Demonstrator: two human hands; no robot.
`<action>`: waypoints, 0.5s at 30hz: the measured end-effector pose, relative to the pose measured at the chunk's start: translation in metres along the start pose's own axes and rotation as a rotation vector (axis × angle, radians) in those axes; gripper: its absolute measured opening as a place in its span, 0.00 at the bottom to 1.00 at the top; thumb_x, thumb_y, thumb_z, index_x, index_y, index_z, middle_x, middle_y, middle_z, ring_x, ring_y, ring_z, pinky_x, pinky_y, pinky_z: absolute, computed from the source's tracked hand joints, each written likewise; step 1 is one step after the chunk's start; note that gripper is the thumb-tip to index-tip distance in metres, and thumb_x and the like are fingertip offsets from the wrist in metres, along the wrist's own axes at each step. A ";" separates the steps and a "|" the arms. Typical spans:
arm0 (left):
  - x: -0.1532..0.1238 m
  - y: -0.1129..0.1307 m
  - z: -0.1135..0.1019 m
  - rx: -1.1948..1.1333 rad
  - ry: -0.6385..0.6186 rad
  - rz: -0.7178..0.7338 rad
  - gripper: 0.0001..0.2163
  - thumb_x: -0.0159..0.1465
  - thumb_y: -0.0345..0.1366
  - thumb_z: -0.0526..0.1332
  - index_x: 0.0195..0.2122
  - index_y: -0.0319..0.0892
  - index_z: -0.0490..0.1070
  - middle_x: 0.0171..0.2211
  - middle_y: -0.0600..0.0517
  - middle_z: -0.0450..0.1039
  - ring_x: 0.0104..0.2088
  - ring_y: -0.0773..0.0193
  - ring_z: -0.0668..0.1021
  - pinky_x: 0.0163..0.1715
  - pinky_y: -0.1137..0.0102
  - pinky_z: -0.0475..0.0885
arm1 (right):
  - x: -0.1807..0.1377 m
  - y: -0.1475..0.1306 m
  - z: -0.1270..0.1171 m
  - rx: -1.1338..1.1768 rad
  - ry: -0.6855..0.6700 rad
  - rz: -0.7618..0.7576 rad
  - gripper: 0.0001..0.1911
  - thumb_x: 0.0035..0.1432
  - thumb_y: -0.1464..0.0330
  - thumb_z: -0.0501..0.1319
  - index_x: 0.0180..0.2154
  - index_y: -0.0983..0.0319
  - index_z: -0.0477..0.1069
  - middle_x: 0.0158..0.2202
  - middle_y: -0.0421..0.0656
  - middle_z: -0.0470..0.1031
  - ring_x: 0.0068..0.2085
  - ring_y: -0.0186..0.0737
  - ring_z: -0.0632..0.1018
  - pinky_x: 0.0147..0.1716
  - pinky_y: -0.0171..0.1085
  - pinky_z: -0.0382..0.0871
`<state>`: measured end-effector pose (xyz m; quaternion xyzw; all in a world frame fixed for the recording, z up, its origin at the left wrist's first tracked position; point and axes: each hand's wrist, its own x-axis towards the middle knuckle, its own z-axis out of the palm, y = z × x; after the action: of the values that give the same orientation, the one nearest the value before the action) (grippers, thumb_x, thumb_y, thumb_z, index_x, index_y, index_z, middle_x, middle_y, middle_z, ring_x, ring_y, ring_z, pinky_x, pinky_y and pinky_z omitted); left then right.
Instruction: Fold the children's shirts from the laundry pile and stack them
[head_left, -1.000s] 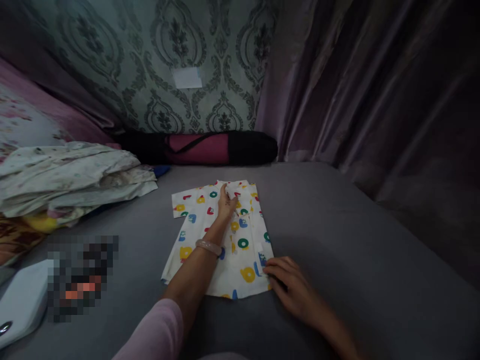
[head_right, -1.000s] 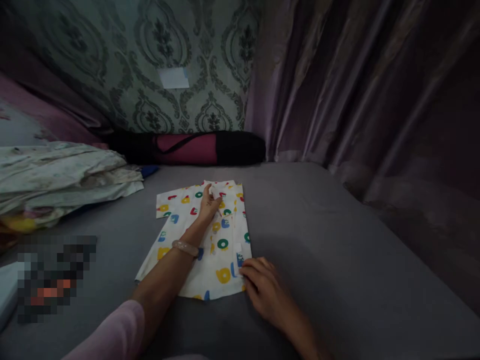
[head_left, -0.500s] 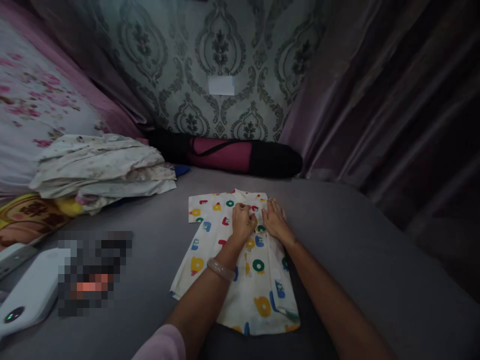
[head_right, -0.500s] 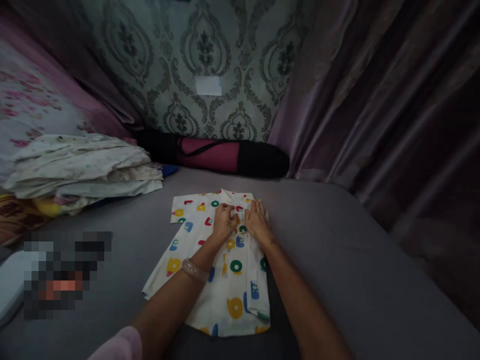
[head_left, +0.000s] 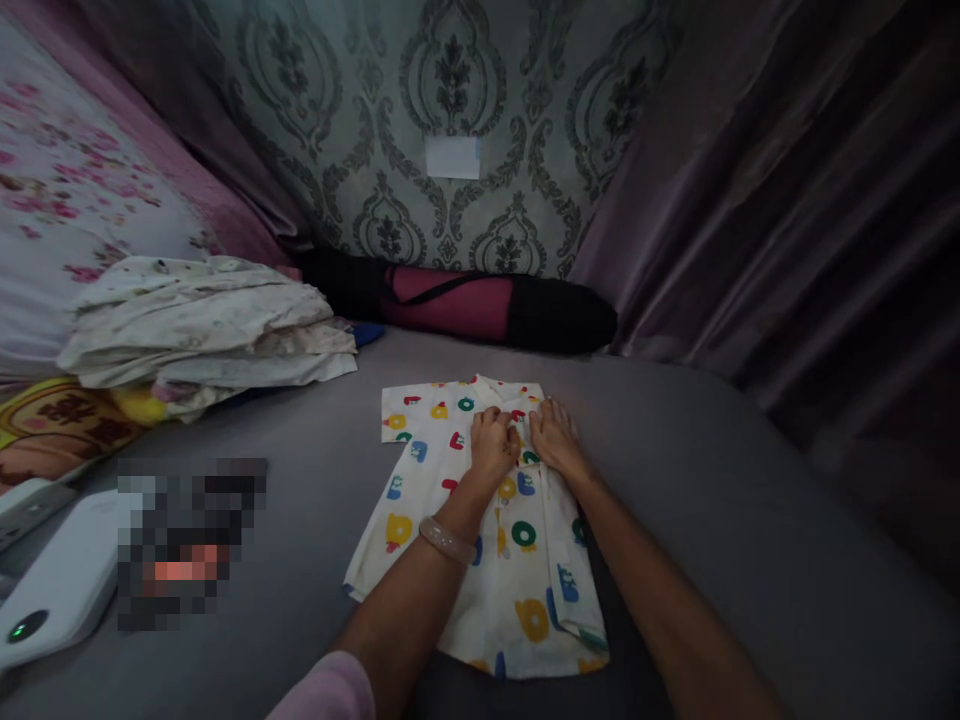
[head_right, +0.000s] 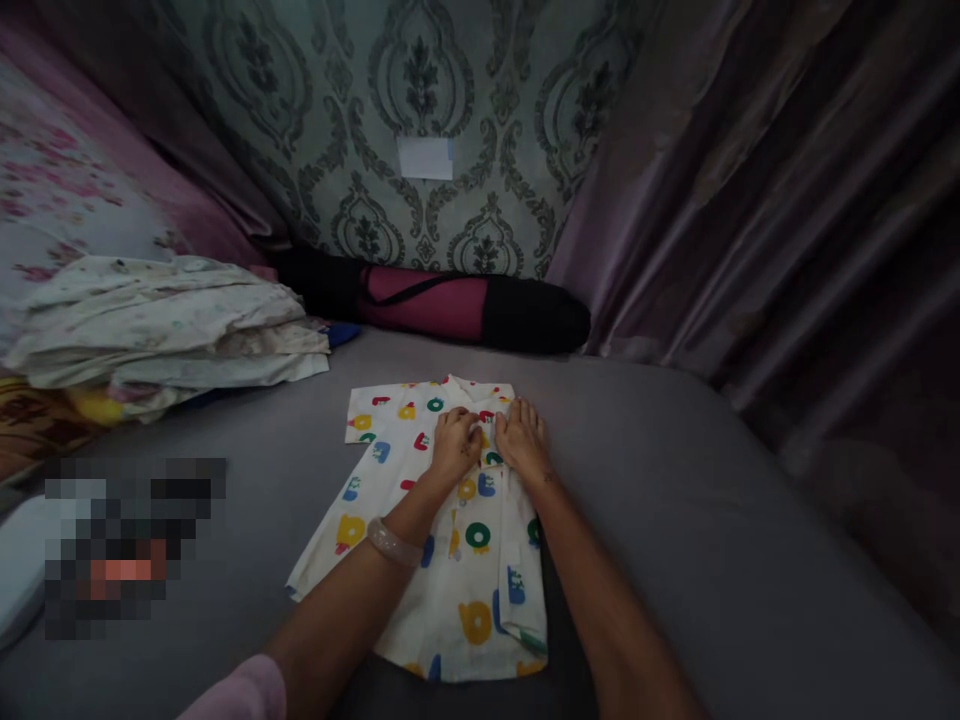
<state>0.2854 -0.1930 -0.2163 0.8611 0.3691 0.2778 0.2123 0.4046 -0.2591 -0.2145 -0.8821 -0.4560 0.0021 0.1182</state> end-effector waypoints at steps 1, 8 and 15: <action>0.001 0.000 0.000 0.001 0.007 -0.001 0.13 0.63 0.31 0.55 0.45 0.40 0.75 0.49 0.44 0.70 0.49 0.53 0.69 0.53 0.62 0.65 | -0.009 0.000 -0.002 -0.002 0.002 -0.016 0.33 0.68 0.60 0.38 0.65 0.75 0.51 0.68 0.57 0.52 0.67 0.51 0.54 0.64 0.48 0.46; 0.000 0.000 -0.002 0.022 -0.018 0.011 0.15 0.63 0.31 0.54 0.47 0.43 0.76 0.51 0.45 0.69 0.51 0.53 0.68 0.53 0.62 0.64 | -0.059 -0.004 -0.001 -0.058 0.002 -0.120 0.31 0.68 0.62 0.41 0.65 0.74 0.53 0.68 0.55 0.50 0.68 0.50 0.52 0.65 0.48 0.45; -0.003 -0.002 -0.001 0.062 -0.071 0.000 0.14 0.65 0.36 0.54 0.47 0.44 0.76 0.51 0.45 0.68 0.52 0.52 0.67 0.54 0.60 0.62 | -0.106 -0.004 -0.008 -0.015 0.012 -0.145 0.32 0.68 0.60 0.39 0.66 0.73 0.51 0.68 0.54 0.50 0.68 0.48 0.52 0.65 0.48 0.46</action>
<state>0.2820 -0.1940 -0.2170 0.8766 0.3698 0.2354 0.1987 0.3403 -0.3434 -0.2172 -0.8476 -0.5180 -0.0151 0.1142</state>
